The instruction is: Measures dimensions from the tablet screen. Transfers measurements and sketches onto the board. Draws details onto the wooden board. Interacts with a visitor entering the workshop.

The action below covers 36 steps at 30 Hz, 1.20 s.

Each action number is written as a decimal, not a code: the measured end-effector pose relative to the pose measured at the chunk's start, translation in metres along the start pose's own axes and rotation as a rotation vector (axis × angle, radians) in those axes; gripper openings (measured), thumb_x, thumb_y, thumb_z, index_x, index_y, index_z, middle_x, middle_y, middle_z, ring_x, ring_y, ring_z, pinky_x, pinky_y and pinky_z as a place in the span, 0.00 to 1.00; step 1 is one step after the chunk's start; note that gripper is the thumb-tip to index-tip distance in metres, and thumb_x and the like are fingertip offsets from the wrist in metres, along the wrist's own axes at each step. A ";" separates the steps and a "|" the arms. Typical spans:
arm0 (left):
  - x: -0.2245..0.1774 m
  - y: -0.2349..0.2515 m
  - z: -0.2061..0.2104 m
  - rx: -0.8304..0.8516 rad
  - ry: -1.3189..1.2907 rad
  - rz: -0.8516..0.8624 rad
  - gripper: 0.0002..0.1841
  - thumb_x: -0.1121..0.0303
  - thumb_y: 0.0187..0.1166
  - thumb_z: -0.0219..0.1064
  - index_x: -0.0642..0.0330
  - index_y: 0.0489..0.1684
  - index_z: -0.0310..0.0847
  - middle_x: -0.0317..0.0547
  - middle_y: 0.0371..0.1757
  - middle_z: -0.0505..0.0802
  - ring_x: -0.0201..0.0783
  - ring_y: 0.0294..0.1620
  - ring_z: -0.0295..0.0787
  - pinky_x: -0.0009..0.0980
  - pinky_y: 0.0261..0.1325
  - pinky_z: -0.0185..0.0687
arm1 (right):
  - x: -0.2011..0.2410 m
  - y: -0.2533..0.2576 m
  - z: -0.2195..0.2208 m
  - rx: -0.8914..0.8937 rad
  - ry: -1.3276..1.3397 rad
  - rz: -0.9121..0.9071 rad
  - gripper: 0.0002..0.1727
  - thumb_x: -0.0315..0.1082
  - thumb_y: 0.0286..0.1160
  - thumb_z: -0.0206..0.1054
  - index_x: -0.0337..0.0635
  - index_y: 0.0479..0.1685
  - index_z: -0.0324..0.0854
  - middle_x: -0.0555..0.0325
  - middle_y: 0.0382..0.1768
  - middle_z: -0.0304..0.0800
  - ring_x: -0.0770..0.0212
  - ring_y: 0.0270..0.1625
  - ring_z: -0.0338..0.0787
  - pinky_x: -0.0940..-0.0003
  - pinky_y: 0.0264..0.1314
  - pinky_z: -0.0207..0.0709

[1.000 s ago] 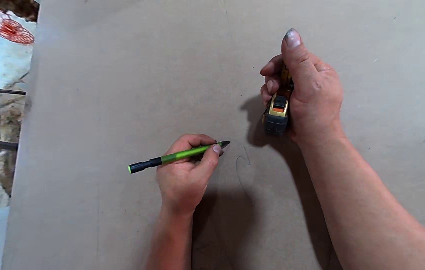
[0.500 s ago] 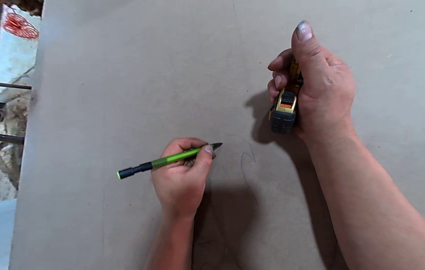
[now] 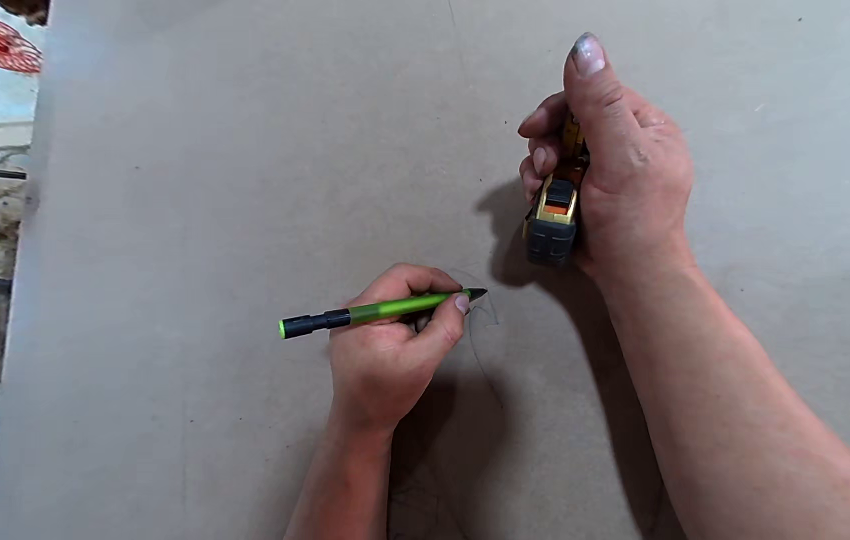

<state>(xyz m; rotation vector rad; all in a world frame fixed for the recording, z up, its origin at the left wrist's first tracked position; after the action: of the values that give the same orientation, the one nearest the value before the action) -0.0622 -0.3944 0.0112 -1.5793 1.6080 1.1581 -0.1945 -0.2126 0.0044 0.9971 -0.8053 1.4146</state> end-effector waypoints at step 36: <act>0.012 -0.003 -0.024 -0.143 0.045 -0.127 0.04 0.69 0.78 0.71 0.55 0.44 0.86 0.39 0.32 0.93 0.33 0.22 0.86 0.25 0.20 0.81 | 0.000 0.001 0.001 0.027 -0.023 0.004 0.27 0.45 0.97 0.46 0.38 0.39 0.86 0.61 0.23 0.84 0.64 0.24 0.86 0.67 0.30 0.87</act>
<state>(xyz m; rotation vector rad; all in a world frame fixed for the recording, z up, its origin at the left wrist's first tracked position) -0.0568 -0.4210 0.0106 -1.7830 1.4576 1.1994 -0.1950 -0.2133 0.0049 1.0343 -0.8072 1.4233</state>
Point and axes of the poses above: each hand's wrist, its own y-axis towards the middle knuckle, its own z-axis out of the palm, x = y × z, the point moved 7 cm from there along y, towards the middle knuckle
